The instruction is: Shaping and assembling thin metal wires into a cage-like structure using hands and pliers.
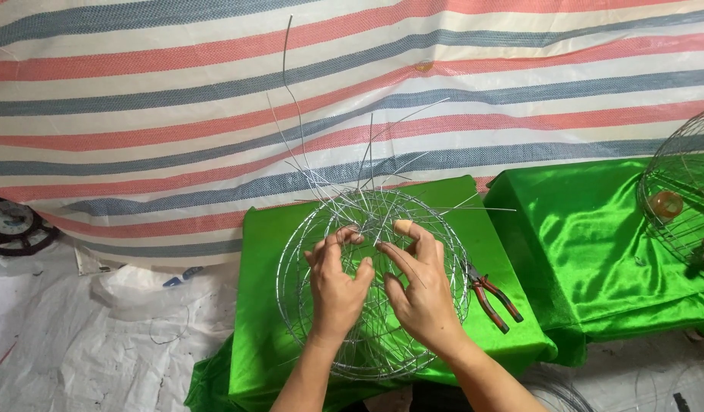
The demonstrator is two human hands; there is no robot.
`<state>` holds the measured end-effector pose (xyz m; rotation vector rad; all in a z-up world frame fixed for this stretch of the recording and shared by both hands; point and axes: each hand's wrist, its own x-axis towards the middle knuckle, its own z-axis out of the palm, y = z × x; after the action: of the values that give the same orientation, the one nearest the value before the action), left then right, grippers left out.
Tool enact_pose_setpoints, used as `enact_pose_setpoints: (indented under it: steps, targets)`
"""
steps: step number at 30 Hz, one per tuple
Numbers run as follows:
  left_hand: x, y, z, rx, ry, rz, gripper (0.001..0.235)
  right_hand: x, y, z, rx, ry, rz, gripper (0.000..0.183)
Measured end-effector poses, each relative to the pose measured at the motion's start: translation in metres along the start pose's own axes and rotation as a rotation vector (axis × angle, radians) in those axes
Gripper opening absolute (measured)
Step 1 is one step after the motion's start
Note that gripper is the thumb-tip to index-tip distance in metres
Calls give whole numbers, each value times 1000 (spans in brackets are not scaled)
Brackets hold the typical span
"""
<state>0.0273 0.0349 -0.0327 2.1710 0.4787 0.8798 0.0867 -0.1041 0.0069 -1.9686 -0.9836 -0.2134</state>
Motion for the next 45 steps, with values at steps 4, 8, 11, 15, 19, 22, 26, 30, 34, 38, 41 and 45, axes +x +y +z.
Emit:
enact_pose_setpoints:
  steps: [4, 8, 11, 15, 19, 22, 26, 30, 34, 38, 41, 45]
  targets:
    - [0, 0, 3, -4, 17, 27, 37, 7, -2, -10, 38, -66, 37, 38]
    - [6, 12, 0, 145, 99, 64, 29, 12, 2, -16, 41, -157, 54, 36]
    - [11, 6, 5, 159, 96, 100, 19, 10, 10, -18, -13, -130, 11, 30]
    - [22, 14, -10, -44, -90, -23, 21, 10, 15, -19, -59, -56, -41, 26]
    - [33, 22, -25, -52, -228, -76, 14, 15, 13, -19, -30, 57, -80, 18]
    - [36, 24, -25, -65, -339, -126, 16, 15, 20, -9, -47, 195, -111, 14]
    - [29, 20, -10, -99, -175, -66, 18, 15, 28, -1, -137, 264, -175, 13]
    - [24, 10, 4, -182, -19, -43, 16, 17, 21, -5, -112, 222, -196, 15]
    - [21, 0, 10, -175, 23, -39, 17, 14, 22, -26, 53, 144, -93, 25]
    - [21, -1, 8, -86, 32, -15, 14, 0, 35, -47, 90, 153, 7, 24]
    - [21, -1, 8, 5, 7, 42, 17, -11, 38, -61, 50, 76, 14, 20]
    - [22, 13, 6, 69, -62, -49, 33, -46, 51, -46, -99, 175, -29, 17]
